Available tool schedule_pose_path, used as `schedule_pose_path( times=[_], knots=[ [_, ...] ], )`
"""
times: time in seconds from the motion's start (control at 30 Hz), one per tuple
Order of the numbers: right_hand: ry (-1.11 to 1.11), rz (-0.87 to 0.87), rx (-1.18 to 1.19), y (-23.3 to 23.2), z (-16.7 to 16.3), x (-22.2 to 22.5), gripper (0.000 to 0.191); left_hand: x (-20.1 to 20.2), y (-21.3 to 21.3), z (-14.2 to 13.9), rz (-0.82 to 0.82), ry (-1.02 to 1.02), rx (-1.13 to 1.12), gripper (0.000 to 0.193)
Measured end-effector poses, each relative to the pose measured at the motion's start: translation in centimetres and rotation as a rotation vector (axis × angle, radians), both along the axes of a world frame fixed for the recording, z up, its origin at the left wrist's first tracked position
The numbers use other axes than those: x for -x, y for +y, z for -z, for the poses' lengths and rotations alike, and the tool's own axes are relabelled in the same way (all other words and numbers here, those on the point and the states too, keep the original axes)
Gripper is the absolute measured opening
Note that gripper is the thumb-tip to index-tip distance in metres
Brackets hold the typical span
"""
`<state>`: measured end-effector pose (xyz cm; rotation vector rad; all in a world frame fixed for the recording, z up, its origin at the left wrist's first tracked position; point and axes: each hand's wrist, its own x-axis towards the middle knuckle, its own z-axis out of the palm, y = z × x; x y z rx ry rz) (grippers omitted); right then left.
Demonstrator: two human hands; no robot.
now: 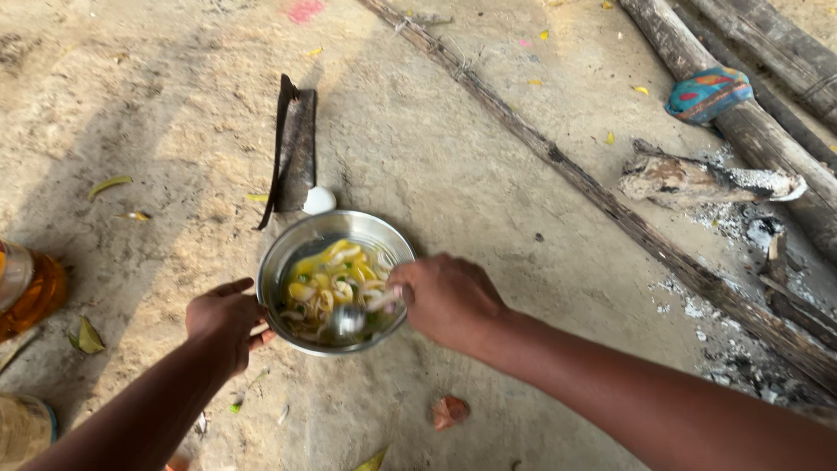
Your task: The person cracks an egg into a metal bowl containing sliced shallots and green chili, adds a spoonful of white powder from a peanut butter jar, and stirs the mixture with a spoon. They then open a cooking oil bottle and pour oil into a black pan on a small clay stove.
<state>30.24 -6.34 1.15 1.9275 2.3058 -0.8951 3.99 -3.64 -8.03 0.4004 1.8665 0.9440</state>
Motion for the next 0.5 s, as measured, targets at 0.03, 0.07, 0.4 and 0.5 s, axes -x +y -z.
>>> schedule_pose_path(
  times=[0.03,0.07,0.4,0.5],
  knots=[
    [0.046,-0.018,-0.077,0.1,0.1,-0.2,0.024,0.1,0.1,0.2,-0.013,-0.016,-0.017,0.047],
    [0.094,-0.036,-0.157,0.2,0.2,-0.4,0.024,0.2,0.3,0.3,-0.025,-0.03,-0.037,0.047],
    [0.053,-0.071,-0.23,1.6,-0.7,-2.0,0.02,0.4,-0.3,1.3,0.082,0.06,-0.086,0.054],
    [-0.105,-0.054,-0.095,2.2,-0.2,-2.2,0.033,0.1,-1.2,1.5,0.148,0.098,-0.036,0.068]
  ],
)
